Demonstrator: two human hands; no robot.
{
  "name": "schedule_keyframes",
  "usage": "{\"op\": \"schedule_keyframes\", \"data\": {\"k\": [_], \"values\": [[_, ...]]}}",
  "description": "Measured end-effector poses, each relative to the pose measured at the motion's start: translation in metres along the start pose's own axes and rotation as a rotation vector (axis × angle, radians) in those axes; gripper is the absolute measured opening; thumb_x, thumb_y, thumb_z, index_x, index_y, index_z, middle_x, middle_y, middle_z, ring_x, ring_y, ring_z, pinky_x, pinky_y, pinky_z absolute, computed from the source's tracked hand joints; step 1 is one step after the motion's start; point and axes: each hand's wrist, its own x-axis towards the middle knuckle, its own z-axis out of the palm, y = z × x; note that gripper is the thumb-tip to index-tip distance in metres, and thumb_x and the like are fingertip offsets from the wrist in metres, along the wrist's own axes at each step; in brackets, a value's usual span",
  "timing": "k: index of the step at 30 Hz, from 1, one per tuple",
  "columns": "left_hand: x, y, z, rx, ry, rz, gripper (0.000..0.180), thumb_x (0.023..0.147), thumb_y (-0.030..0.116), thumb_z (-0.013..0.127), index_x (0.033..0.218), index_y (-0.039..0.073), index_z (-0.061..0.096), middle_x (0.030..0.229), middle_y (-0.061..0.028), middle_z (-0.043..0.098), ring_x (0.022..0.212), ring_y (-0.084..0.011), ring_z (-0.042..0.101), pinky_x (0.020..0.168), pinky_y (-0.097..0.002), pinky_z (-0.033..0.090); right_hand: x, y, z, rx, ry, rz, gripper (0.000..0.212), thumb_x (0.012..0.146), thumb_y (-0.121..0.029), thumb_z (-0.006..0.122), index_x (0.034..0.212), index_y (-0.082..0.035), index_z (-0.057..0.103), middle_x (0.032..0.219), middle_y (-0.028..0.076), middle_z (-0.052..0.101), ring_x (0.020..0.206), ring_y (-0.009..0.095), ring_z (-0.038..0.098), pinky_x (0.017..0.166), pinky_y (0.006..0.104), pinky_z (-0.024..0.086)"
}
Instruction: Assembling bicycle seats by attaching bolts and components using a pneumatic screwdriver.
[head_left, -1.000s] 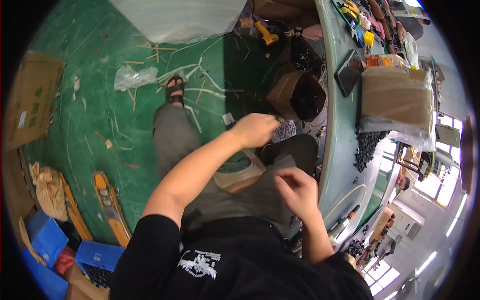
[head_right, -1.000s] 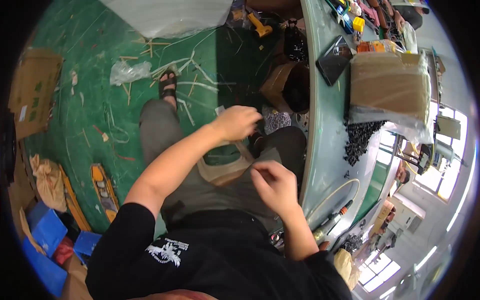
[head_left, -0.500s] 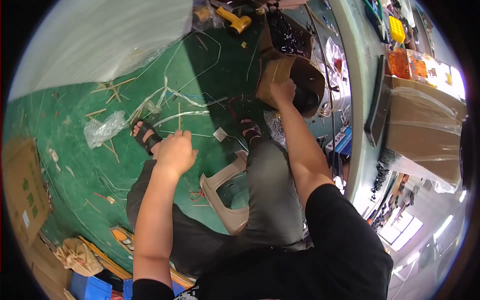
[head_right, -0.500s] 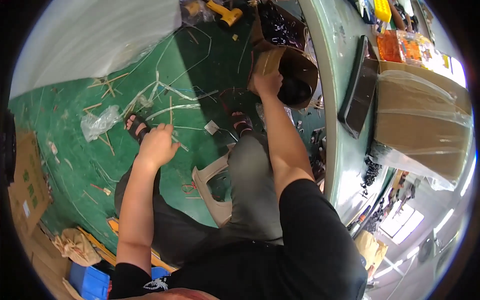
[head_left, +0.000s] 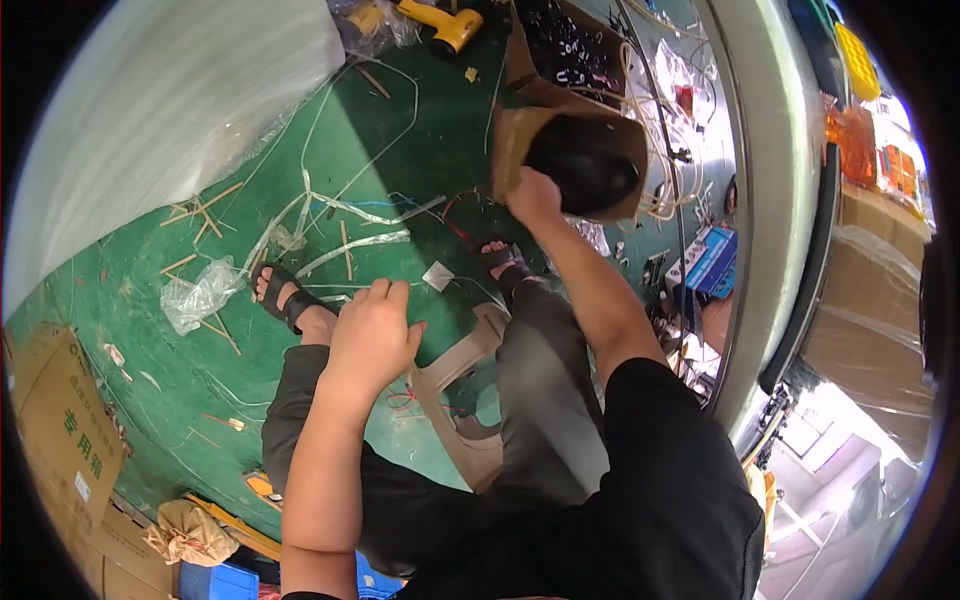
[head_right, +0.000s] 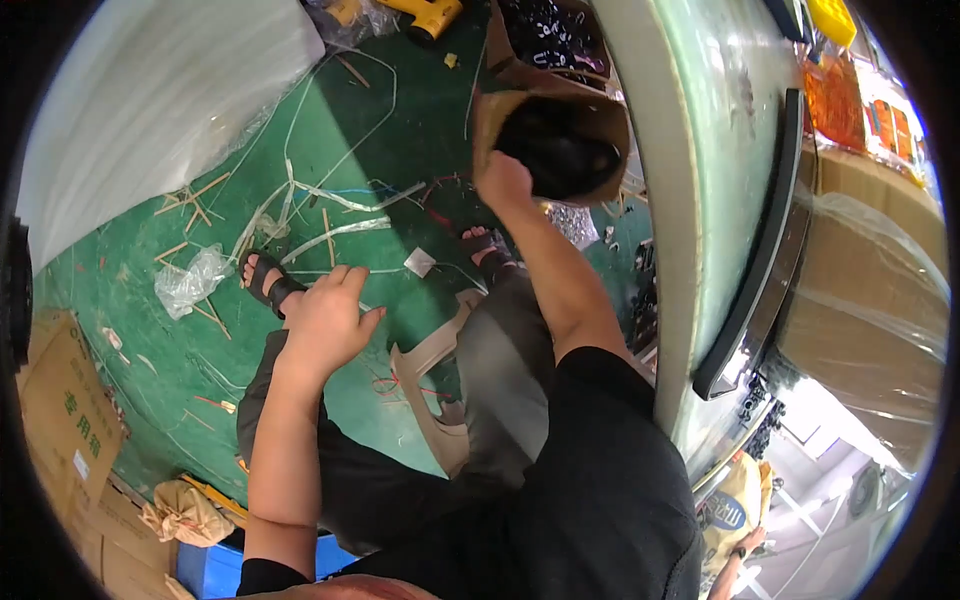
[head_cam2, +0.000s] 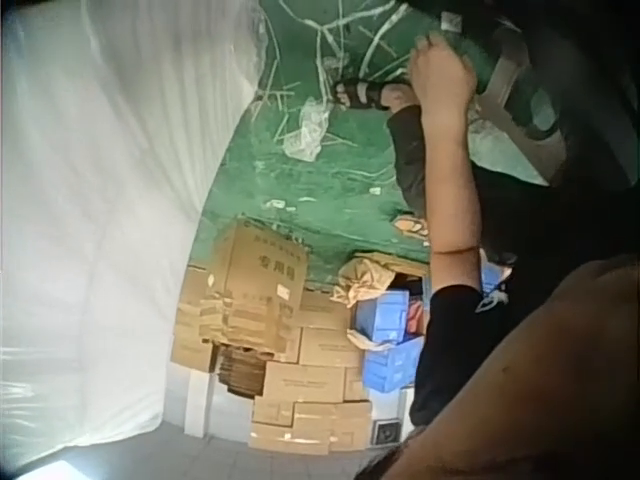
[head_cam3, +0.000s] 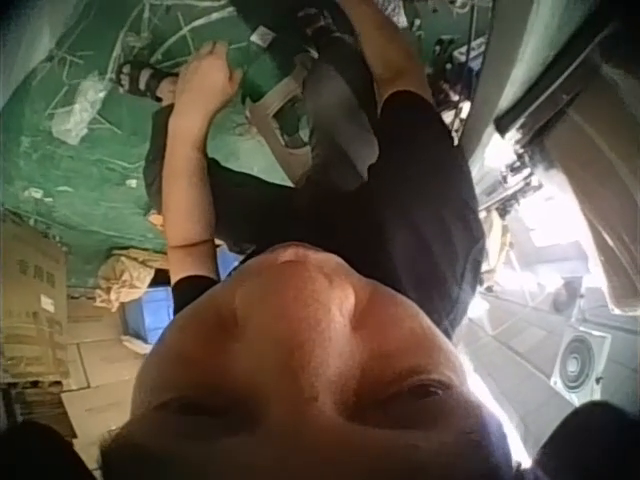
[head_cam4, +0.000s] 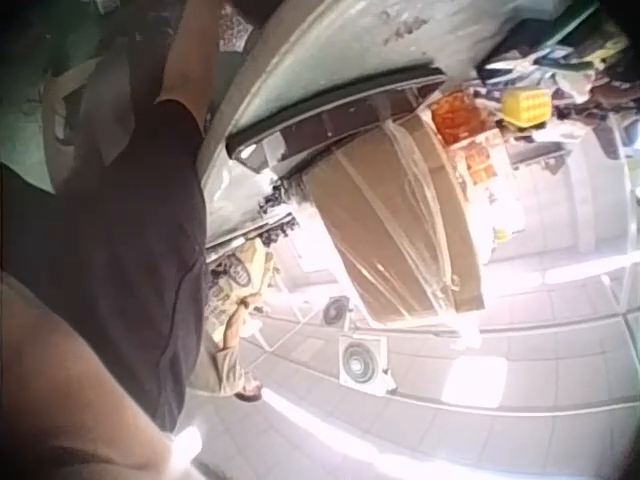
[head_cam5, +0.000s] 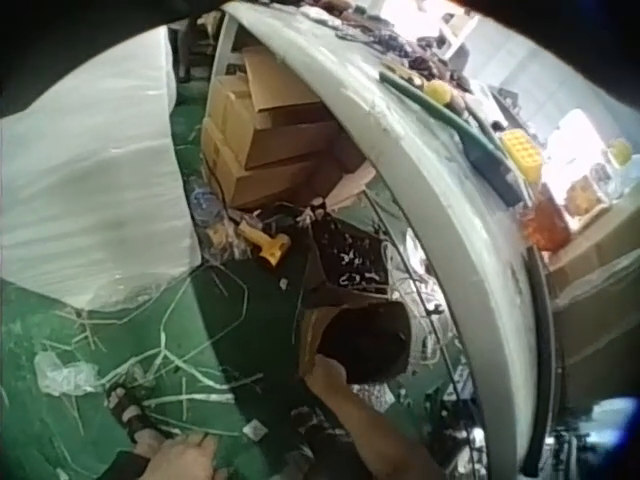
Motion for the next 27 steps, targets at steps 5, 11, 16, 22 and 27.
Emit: {"op": "schedule_keyframes", "data": {"k": [5,11,16,22,27], "values": [[-0.003,-0.006,-0.006,-0.011,-0.014,-0.034,0.05,0.088,0.022,0.082,0.127,-0.003,0.064,0.117,-0.0219,0.069,0.111,-0.0421,0.069,0.091,-0.0505,0.056,-0.056,-0.118,0.009,0.056,-0.361,-0.345,0.02,0.091,-0.019,0.069,0.102,-0.002,0.071,0.094,0.029,0.074,0.094,0.05,0.072,0.084,0.0588,0.057],[-0.007,-0.015,0.004,0.021,0.016,-0.103,0.045,0.088,0.021,0.081,0.123,-0.001,0.064,0.114,-0.0203,0.072,0.111,-0.0408,0.07,0.091,-0.0515,0.056,-0.083,-0.203,0.039,0.288,-0.874,-0.836,0.028,0.088,-0.022,0.073,0.107,-0.002,0.075,0.097,0.025,0.076,0.095,0.046,0.073,0.083,0.0509,0.059],[-0.019,-0.027,0.009,0.091,-0.018,-0.142,0.033,0.087,0.021,0.081,0.106,0.0,0.065,0.106,-0.0204,0.075,0.104,-0.0387,0.072,0.091,-0.0517,0.056,-0.072,-0.251,0.068,0.411,-0.464,-0.788,0.028,0.085,-0.015,0.069,0.108,0.0,0.077,0.101,0.021,0.077,0.095,0.044,0.073,0.088,0.0502,0.059],[-0.025,-0.038,0.027,0.12,-0.047,-0.151,0.031,0.085,0.02,0.081,0.103,-0.002,0.068,0.102,-0.0209,0.076,0.101,-0.0405,0.072,0.089,-0.0522,0.057,-0.034,-0.283,0.077,0.084,-0.18,-0.8,0.025,0.087,-0.02,0.071,0.106,-0.003,0.076,0.106,0.018,0.076,0.099,0.04,0.073,0.089,0.0519,0.059],[-0.028,-0.033,0.018,0.074,-0.108,-0.165,0.029,0.083,0.018,0.078,0.104,0.0,0.07,0.099,-0.0192,0.077,0.101,-0.0384,0.072,0.087,-0.0497,0.057,-0.031,-0.337,0.063,-0.566,-0.554,-0.772,0.064,0.082,-0.041,0.083,0.135,-0.006,0.075,0.148,0.015,0.065,0.137,0.033,0.062,0.107,0.0581,0.053]]}}
